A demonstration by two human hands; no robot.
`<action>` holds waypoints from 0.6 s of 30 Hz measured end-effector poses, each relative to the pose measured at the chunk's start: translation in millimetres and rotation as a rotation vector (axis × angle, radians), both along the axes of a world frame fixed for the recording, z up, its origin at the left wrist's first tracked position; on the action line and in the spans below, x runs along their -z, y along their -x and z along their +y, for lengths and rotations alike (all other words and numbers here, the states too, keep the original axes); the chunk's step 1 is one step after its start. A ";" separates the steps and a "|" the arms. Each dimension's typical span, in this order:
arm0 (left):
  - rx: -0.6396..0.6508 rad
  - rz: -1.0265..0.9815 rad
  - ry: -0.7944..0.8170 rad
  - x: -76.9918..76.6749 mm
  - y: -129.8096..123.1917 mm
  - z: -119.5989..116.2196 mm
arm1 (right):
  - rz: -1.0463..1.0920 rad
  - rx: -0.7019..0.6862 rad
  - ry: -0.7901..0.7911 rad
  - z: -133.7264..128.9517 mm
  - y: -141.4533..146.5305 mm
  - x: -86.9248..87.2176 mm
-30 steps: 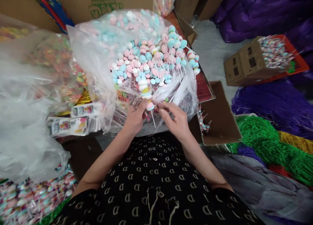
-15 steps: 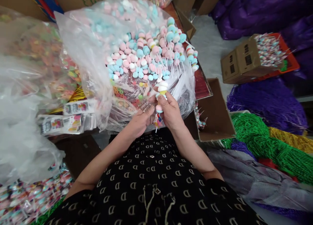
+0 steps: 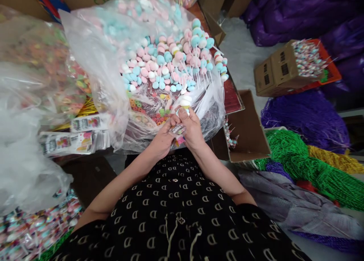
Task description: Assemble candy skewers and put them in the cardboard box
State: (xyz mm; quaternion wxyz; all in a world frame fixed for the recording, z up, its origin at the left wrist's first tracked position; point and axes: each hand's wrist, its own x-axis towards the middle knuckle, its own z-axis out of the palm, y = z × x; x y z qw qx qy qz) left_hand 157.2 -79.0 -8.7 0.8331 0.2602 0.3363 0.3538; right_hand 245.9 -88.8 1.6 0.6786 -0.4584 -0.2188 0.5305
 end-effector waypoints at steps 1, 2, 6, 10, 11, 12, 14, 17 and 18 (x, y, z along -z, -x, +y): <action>0.000 0.016 0.001 -0.6 0.5 0.0 | 0.001 0.008 -0.001 -0.4 0.3 0.2; 0.006 0.039 0.003 -1.1 1.3 0.1 | 0.002 0.016 -0.005 -1.1 0.1 0.2; 0.084 0.085 0.005 -4.7 6.5 1.6 | 0.014 -0.065 -0.016 -3.8 -8.7 -3.3; 0.190 -0.003 0.016 -10.8 8.7 1.1 | 0.088 -0.231 -0.038 -2.4 -24.1 -11.5; 0.208 -0.014 0.024 -12.0 8.4 0.5 | 0.101 -0.246 -0.034 -1.8 -26.5 -13.3; 0.216 -0.019 0.031 -12.7 8.0 -0.2 | 0.106 -0.249 -0.024 -1.2 -27.9 -14.7; 0.213 -0.026 0.041 -13.0 7.0 -1.3 | 0.093 -0.216 -0.006 -0.4 -27.3 -15.9; 0.193 -0.031 0.053 -11.8 6.4 -2.0 | 0.045 -0.148 0.023 0.1 -21.1 -15.1; 0.183 -0.028 0.057 -11.5 6.5 -2.1 | 0.031 -0.128 0.035 0.1 -18.5 -14.8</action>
